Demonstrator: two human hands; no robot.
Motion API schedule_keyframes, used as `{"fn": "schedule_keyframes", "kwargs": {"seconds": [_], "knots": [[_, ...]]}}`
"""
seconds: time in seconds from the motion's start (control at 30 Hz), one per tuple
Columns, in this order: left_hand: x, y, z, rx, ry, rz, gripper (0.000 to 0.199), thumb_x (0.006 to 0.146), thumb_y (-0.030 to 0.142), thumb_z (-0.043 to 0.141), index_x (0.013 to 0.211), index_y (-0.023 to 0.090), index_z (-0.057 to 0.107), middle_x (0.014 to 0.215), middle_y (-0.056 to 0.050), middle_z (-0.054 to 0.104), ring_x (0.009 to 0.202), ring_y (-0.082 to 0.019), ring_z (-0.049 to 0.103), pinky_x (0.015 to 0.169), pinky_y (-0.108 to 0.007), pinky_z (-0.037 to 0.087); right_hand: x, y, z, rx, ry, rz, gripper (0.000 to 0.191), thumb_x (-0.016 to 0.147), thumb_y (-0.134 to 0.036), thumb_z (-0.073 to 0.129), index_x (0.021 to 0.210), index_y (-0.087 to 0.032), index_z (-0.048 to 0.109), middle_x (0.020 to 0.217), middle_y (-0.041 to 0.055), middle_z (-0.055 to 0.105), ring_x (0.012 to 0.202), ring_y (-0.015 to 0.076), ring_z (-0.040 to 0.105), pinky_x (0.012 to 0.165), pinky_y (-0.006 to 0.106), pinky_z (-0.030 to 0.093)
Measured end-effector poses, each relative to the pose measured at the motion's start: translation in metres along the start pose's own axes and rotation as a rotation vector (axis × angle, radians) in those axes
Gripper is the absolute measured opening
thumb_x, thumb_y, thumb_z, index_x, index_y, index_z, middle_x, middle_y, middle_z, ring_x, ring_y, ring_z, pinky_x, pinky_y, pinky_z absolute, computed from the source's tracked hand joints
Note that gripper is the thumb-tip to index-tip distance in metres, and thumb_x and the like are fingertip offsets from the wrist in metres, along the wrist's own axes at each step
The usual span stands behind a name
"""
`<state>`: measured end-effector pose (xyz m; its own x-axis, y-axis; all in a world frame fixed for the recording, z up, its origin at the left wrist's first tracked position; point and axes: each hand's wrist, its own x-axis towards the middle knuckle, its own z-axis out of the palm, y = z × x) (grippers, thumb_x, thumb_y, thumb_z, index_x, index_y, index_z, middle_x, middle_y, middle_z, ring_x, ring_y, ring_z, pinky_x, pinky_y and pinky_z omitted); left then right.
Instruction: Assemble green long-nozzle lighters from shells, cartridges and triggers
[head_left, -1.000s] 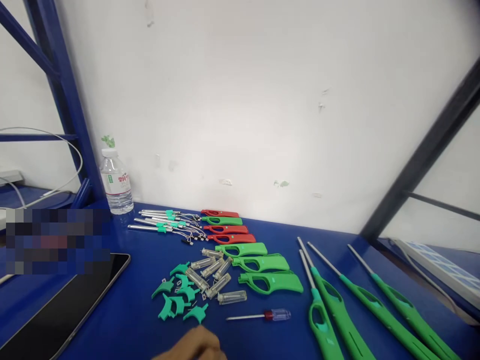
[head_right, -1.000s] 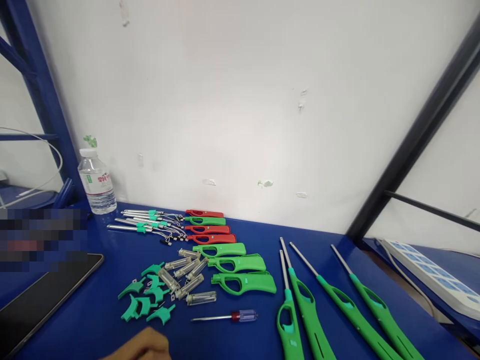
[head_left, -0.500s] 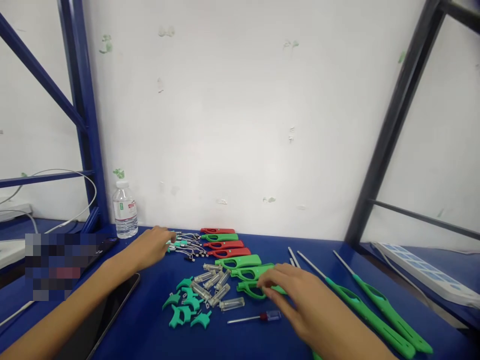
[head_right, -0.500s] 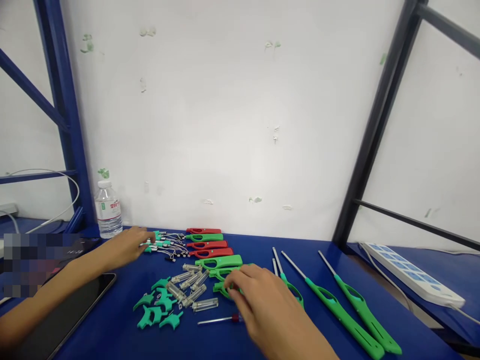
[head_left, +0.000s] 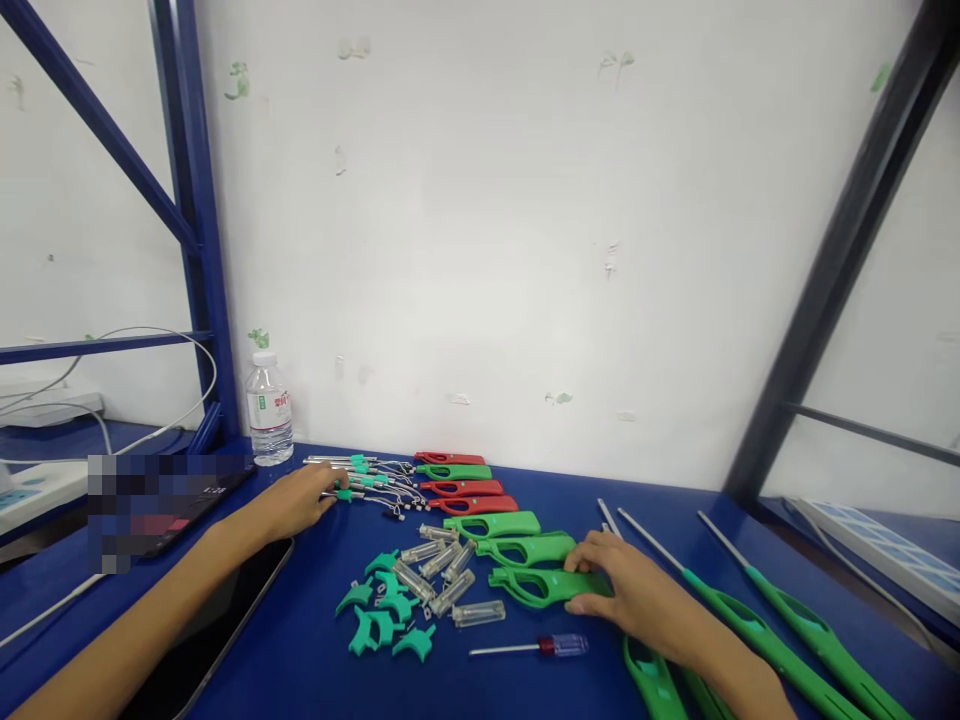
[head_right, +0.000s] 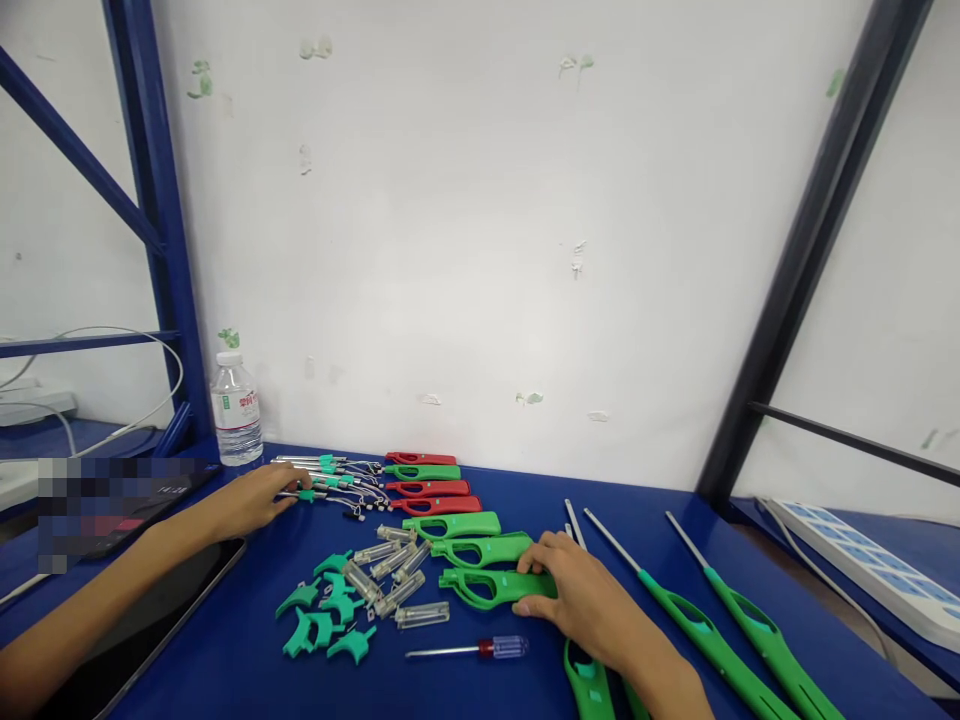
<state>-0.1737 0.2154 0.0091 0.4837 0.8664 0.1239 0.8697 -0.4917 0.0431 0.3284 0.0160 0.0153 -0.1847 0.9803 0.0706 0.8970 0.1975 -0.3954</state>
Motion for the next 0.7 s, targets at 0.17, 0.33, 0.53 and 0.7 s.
{"fn": "schedule_keyframes", "kwargs": {"seconds": [0.17,0.33,0.53,0.7], "knots": [[0.003,-0.013,0.01,-0.025,-0.033,0.043,0.037,0.108,0.04,0.074,0.139,0.02,0.068,0.14,-0.011,0.07,0.118,-0.028,0.073,0.099,-0.05,0.064,-0.002,0.005,0.003,0.052,-0.001,-0.044,0.02,0.098,-0.034,0.083,0.113,-0.026,0.073,0.114,0.0028,0.071,0.109,0.0258,0.067,0.097,0.036,0.05],[0.005,-0.022,0.016,-0.034,-0.05,0.067,0.036,0.108,0.04,0.073,0.137,0.02,0.069,0.138,-0.011,0.07,0.116,-0.028,0.073,0.098,-0.049,0.065,-0.004,0.009,0.005,0.066,-0.003,-0.065,0.021,0.098,-0.037,0.083,0.111,-0.026,0.071,0.111,0.0026,0.071,0.106,0.0261,0.067,0.093,0.036,0.05],[0.003,-0.02,0.016,-0.047,0.002,0.073,0.036,0.108,0.04,0.074,0.137,0.02,0.069,0.138,-0.011,0.07,0.116,-0.028,0.073,0.098,-0.05,0.065,-0.002,0.011,0.005,0.057,0.025,-0.089,0.021,0.1,-0.038,0.082,0.114,-0.027,0.071,0.113,0.0034,0.071,0.108,0.0278,0.067,0.096,0.039,0.05],[0.001,-0.016,0.014,-0.053,0.057,0.082,0.035,0.108,0.04,0.073,0.137,0.02,0.069,0.14,-0.011,0.07,0.118,-0.028,0.073,0.099,-0.05,0.064,-0.001,0.008,0.002,0.056,0.044,-0.11,0.025,0.103,-0.042,0.079,0.122,-0.028,0.073,0.125,0.0054,0.074,0.12,0.03,0.068,0.107,0.043,0.049]]}}
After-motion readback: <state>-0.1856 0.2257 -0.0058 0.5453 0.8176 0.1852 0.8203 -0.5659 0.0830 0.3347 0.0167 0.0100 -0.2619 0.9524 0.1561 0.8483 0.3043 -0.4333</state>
